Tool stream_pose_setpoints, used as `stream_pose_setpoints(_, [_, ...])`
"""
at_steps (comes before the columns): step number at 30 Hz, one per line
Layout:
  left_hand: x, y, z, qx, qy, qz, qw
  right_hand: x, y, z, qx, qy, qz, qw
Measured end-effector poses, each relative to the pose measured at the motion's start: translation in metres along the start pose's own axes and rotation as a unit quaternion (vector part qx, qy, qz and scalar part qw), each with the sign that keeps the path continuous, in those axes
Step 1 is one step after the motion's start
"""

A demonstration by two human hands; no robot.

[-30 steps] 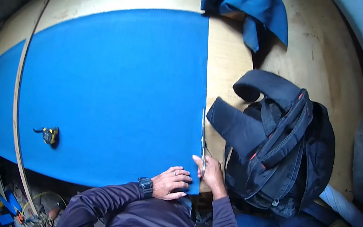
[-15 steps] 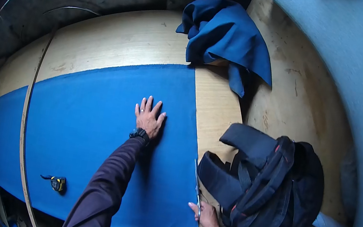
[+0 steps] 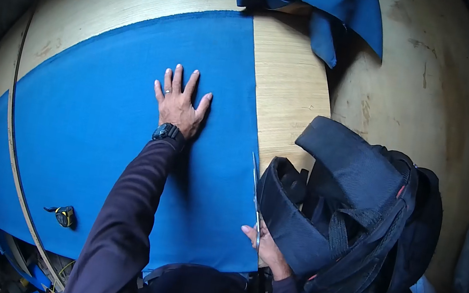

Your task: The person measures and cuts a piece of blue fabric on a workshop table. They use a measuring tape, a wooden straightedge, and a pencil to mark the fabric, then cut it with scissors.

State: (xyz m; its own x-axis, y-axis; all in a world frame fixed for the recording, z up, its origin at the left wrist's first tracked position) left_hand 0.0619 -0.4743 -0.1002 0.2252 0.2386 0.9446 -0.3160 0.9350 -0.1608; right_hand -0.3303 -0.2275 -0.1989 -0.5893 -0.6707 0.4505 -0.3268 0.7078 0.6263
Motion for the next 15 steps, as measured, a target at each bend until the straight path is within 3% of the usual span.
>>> stream_pose_setpoints(5, [0.005, -0.003, 0.0, 0.006, 0.01, -0.009, 1.0, 0.019, -0.017, -0.043, 0.058, -0.04, 0.03, 0.997])
stream_pose_setpoints(13, [0.006, -0.002, -0.002, 0.022, 0.013, -0.04, 0.999, 0.025, -0.014, -0.053, 0.067, 0.072, 0.084, 0.992])
stream_pose_setpoints(15, [0.005, -0.001, -0.002, 0.021, 0.014, -0.039, 0.999, 0.014, -0.016, -0.029, 0.06, 0.145, 0.094, 0.983])
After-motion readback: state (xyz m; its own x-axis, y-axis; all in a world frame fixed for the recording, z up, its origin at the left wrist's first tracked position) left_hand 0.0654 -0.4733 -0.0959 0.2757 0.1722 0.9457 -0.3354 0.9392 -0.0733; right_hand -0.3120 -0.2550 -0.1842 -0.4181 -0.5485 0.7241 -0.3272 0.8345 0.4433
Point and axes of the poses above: each hand's wrist, its own y-axis away from the middle knuckle, its own x-axis out of the back of the hand, z = x × y, the point moved 8 cm from there along -y, towards the middle knuckle, and after that the axes turned 4 degrees about y, right-handed, at the moved point
